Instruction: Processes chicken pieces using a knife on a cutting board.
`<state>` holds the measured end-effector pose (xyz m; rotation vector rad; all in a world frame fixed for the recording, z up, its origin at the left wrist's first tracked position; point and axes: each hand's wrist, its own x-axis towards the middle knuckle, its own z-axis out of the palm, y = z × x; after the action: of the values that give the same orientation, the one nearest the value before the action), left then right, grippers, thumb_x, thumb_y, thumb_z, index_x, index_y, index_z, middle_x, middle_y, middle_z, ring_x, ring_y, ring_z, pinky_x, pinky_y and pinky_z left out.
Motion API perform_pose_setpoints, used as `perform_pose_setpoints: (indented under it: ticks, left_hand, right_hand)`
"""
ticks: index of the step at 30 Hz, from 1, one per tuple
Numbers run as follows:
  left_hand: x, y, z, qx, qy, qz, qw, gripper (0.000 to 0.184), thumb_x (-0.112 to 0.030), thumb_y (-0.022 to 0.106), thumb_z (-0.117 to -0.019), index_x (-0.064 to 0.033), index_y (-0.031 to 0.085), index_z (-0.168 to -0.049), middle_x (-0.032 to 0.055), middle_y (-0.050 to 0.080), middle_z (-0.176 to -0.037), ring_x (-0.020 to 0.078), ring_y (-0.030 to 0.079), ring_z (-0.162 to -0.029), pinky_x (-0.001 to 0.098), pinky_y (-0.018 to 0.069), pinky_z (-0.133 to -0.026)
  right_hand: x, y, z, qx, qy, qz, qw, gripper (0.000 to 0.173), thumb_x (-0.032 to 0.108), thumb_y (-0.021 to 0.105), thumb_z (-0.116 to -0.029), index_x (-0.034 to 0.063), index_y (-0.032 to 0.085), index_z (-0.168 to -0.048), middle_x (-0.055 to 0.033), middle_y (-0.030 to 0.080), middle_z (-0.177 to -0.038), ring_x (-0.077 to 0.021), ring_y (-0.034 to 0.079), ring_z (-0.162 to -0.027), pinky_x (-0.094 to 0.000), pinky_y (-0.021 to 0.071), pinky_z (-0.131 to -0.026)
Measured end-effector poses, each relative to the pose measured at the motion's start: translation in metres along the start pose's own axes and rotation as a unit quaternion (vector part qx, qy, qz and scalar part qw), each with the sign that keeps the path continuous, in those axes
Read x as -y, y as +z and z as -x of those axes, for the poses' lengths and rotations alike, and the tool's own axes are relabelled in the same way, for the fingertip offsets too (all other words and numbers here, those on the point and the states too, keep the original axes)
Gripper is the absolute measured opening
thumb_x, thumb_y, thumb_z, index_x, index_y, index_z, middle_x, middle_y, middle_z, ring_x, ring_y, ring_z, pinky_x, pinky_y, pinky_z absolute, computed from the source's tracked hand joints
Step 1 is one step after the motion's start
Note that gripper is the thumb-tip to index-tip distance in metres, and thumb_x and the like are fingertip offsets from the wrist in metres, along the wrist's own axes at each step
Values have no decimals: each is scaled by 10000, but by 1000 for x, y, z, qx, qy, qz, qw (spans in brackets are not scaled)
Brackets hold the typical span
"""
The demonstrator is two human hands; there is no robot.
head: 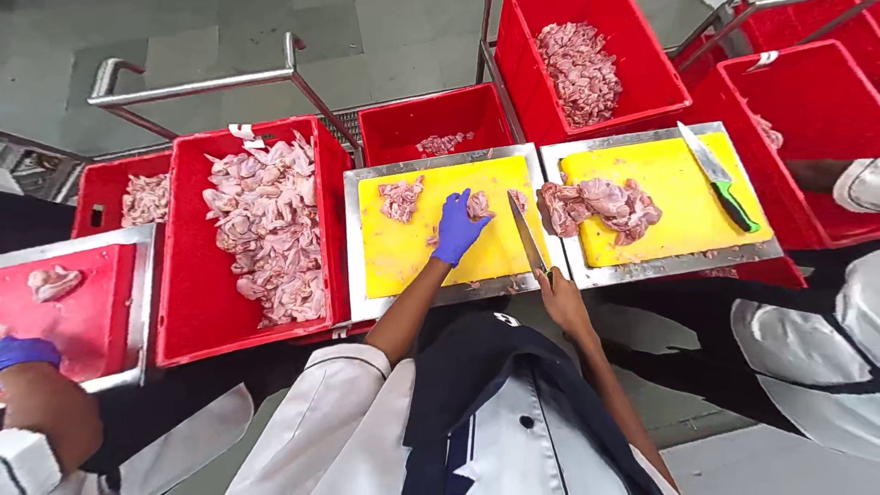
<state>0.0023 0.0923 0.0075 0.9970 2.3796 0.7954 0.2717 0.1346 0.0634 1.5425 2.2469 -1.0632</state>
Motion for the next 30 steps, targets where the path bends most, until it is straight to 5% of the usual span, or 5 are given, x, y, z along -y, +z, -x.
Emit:
perform_pose_setpoints:
  ticks: [8, 15, 21, 26, 30]
  left_hand:
    - [-39, 29, 10, 230, 154, -146, 950, 317, -94, 638, -900, -22, 674, -1206, 252, 587, -1308, 428, 599, -1202, 566, 533, -976]
    - [-112, -10, -6, 591, 197, 2, 782, 227, -25, 698, -915, 22, 708, -1137, 188, 716, -1030, 271, 677, -830, 480, 569, -748]
    - [-180, 32, -135, 40, 37, 420, 906, 431, -95, 642, -1000, 58, 519, -1384, 239, 637, -1259, 289, 701, -1033, 437, 603, -901]
    - [-120, 45, -102, 145, 84, -31, 985, 491, -424, 748, -916, -84, 696, -1265, 220, 684, -1239, 414, 643, -1181, 659, 499, -993]
    - [-68, 61, -38, 186, 185, -98, 960, 280, -185, 676, -917, -55, 722, -1161, 222, 652, -1238, 411, 588, -1229, 568, 480, -1049]
  right_hand:
    - [-66, 22, 30, 38, 58, -51, 996, 569, 496, 444, -1087, -28, 622, -1218, -241, 687, -934, -407, 691, -921, -590, 536, -832]
    - [-104, 17, 40, 89, 35, -76, 992, 529, 480, 476, -1082, -17, 639, -1158, -226, 689, -936, -377, 692, -914, -562, 536, -840]
    - [-106, 11, 38, 99, 22, -63, 993, 549, 518, 449, -1078, 7, 630, -1163, -201, 682, -934, -360, 688, -921, -552, 535, -835]
    - [-114, 10, 38, 105, 30, -68, 992, 550, 507, 458, -1081, -4, 636, -1183, -222, 693, -972, -366, 693, -948, -553, 534, -867]
    - [-113, 15, 37, 102, 18, -66, 992, 507, 426, 483, -1095, -51, 644, -1154, -243, 688, -943, -374, 689, -909, -554, 530, -856]
